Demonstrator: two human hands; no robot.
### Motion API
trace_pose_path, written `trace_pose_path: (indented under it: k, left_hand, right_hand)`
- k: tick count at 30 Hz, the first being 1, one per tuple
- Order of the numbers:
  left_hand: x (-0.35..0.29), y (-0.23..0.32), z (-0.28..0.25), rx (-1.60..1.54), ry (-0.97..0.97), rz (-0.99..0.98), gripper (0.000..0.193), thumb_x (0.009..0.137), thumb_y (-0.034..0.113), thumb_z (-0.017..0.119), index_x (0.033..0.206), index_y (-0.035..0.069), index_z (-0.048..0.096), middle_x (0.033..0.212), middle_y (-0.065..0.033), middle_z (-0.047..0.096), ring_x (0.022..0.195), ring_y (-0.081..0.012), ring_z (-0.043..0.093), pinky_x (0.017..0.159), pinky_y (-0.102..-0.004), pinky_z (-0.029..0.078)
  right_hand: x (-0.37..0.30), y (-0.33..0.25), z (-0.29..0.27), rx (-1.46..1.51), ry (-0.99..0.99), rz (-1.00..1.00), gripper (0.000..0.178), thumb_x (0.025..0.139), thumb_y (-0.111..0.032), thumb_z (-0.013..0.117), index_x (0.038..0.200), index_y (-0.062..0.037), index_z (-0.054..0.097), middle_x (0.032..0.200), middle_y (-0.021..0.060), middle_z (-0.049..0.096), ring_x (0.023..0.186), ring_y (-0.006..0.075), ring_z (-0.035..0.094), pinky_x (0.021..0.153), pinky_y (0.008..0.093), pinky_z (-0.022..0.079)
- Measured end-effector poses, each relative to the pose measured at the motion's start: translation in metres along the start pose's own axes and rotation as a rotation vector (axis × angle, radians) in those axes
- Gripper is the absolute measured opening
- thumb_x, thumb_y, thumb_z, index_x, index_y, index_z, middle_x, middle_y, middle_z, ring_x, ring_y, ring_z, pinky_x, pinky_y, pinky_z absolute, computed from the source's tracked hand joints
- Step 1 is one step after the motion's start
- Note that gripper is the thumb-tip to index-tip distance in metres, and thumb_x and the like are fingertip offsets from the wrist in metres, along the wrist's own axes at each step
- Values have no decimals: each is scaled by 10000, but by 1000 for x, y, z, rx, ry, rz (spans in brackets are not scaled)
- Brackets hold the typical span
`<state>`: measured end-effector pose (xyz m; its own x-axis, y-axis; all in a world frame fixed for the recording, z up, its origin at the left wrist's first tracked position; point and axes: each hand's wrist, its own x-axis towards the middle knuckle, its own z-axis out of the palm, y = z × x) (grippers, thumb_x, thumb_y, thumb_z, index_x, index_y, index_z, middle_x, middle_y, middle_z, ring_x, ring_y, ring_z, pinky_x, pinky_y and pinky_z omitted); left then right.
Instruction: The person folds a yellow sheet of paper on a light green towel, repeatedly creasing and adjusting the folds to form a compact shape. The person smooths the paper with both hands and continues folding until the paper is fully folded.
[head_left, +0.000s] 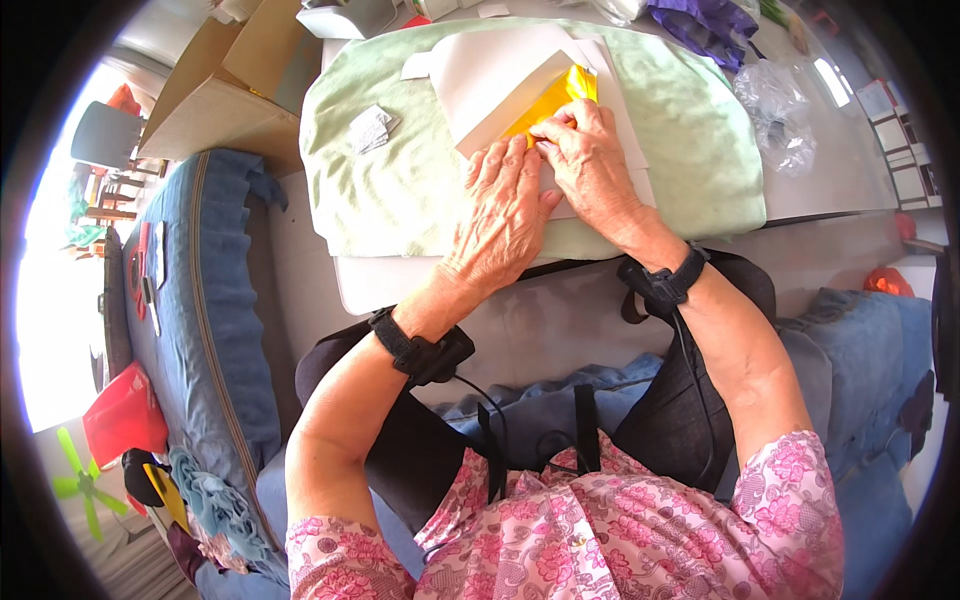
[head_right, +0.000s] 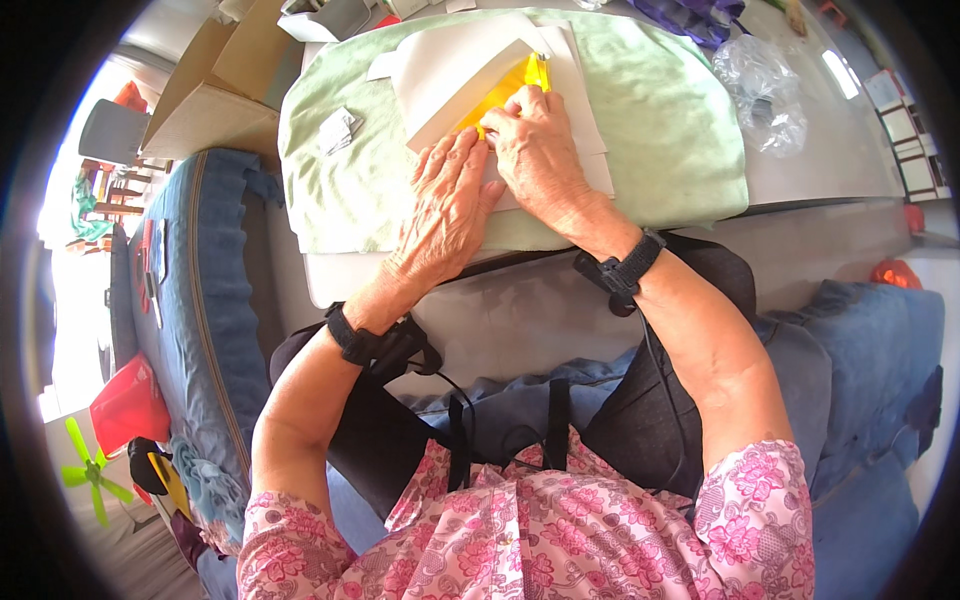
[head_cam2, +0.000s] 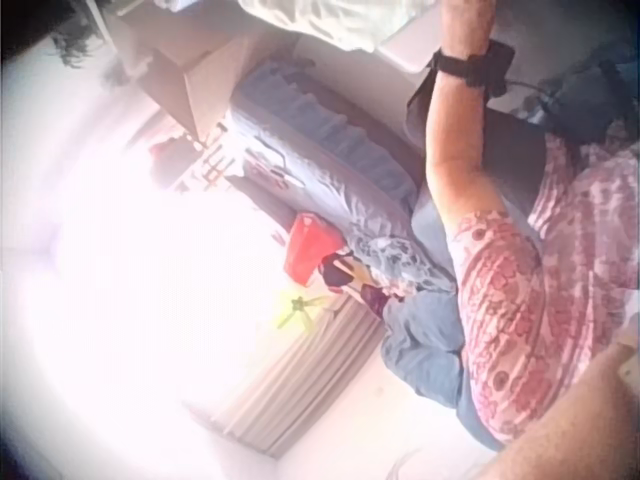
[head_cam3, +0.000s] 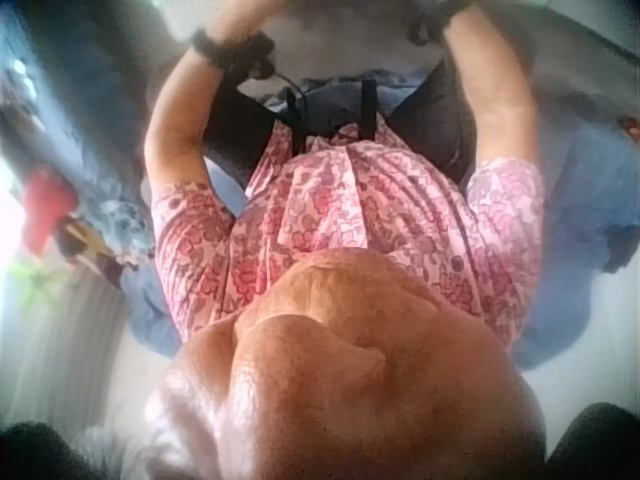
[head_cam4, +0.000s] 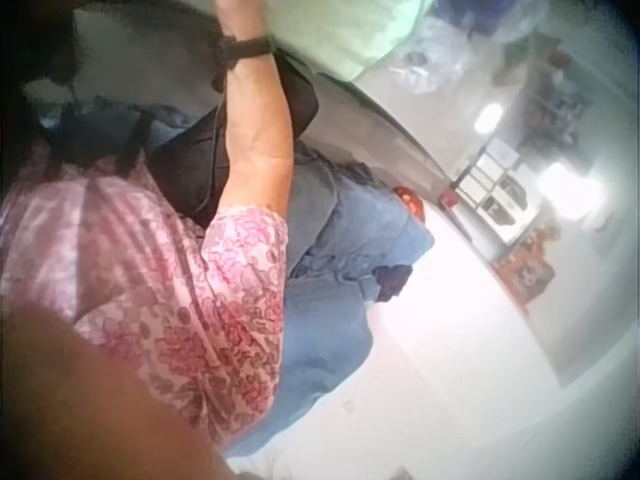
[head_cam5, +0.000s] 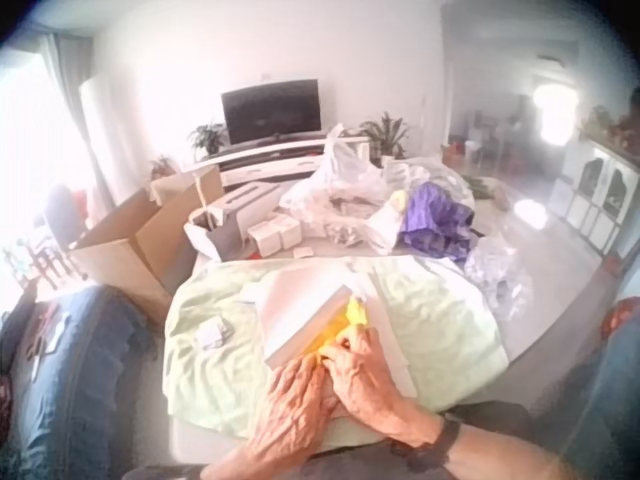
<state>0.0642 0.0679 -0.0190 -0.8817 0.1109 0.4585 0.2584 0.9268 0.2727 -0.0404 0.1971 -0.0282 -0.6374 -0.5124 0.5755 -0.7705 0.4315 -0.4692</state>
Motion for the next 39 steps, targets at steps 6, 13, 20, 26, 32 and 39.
trace_pose_path:
  k: [6,13,20,26,32,39]
  left_hand:
    - [0,-1,1,-15,16,23,507,934,216,634,1304,-112,521,1362,-299,526,1296,-436,479,1124,-528,330]
    - [4,0,-9,-17,-47,0,424,969,193,589,1297,-72,550,1397,-262,525,1317,-419,480,1128,-503,344]
    - [4,-8,-10,-14,-36,45,432,938,217,634,1246,-77,563,1348,-266,548,1283,-417,506,1100,-513,376]
    - [8,-16,-15,-25,-70,63,393,933,150,634,1261,-61,581,1357,-249,566,1290,-398,515,1109,-466,388]
    - [12,-30,-20,-115,-70,146,374,919,155,653,1216,-65,591,1316,-243,586,1270,-406,530,1102,-480,399]
    - [17,-40,-30,-179,-104,160,319,922,140,651,1177,-49,621,1292,-215,611,1243,-382,556,1085,-452,424]
  right_hand:
    - [2,-2,-8,-72,15,-51,179,869,-56,642,1025,-18,721,1117,154,582,1075,343,519,932,401,467]
    - [8,7,-17,120,198,51,333,820,120,542,1125,-10,518,1234,186,435,1088,363,508,945,435,455]
    - [12,17,-31,114,276,31,506,771,219,454,1216,-18,483,1258,168,413,1120,324,509,881,370,503]
    - [13,17,-37,170,299,45,506,796,209,444,1246,-21,478,1358,172,402,1207,341,514,917,358,525]
    - [8,34,-39,160,142,33,516,816,205,420,1262,-25,538,1371,125,493,1248,295,536,1043,381,508]
    - [3,34,-39,48,93,-24,528,825,218,424,1281,-17,549,1413,111,504,1251,286,557,1048,344,527]
